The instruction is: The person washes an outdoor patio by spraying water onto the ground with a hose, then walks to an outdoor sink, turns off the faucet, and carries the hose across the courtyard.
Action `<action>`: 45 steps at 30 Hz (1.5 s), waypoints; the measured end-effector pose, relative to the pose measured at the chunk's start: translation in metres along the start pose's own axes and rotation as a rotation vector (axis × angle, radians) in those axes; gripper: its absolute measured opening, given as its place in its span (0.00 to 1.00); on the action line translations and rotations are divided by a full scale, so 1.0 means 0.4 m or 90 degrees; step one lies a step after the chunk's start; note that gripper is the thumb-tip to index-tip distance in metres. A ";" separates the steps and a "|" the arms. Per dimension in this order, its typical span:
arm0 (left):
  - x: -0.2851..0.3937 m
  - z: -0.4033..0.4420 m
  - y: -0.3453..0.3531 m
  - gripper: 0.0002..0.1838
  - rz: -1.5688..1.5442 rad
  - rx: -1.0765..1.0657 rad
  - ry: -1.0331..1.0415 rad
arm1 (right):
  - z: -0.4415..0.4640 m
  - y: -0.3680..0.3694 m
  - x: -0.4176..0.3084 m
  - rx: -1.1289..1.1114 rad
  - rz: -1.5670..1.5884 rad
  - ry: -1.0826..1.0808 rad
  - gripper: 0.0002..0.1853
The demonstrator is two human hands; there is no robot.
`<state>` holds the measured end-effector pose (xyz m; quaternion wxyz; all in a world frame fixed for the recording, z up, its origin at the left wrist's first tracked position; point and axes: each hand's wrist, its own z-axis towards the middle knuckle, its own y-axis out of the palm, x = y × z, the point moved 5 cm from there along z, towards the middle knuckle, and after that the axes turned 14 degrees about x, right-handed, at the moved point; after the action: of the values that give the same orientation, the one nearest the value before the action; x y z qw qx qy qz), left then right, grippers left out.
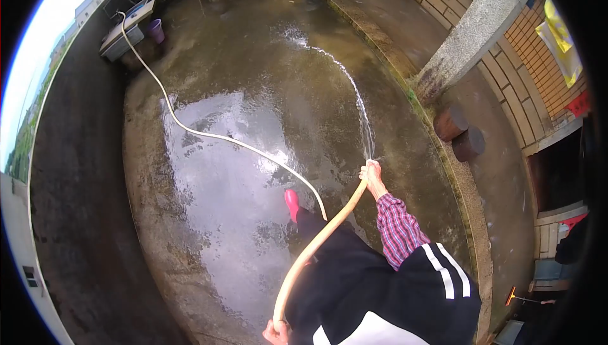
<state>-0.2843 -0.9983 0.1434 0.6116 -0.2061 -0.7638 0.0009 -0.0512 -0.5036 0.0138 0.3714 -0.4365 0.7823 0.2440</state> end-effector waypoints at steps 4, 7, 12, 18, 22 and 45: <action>0.081 0.201 0.147 0.19 0.045 -0.057 0.060 | 0.095 0.072 -0.038 0.115 0.022 0.028 0.07; 0.308 0.277 0.300 0.19 0.099 -0.064 0.113 | 0.184 0.088 -0.034 0.117 0.093 0.049 0.08; 0.378 0.403 0.458 0.17 0.047 -0.167 0.089 | 0.270 0.063 -0.059 0.207 0.139 0.089 0.07; 0.433 0.508 0.612 0.18 0.045 -0.316 0.097 | 0.341 0.037 -0.128 0.242 0.157 0.099 0.06; 0.534 0.545 0.763 0.19 0.142 -0.350 0.091 | 0.439 0.073 -0.180 0.215 0.172 0.123 0.07; 0.823 0.972 1.548 0.20 0.124 -0.419 0.016 | 1.033 0.620 -0.581 0.349 0.182 0.028 0.06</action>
<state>-0.5084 -0.2302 0.1959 0.5188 -0.4644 -0.6924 -0.1893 -0.0337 0.0287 -0.0376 0.4202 -0.2105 0.8803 0.0644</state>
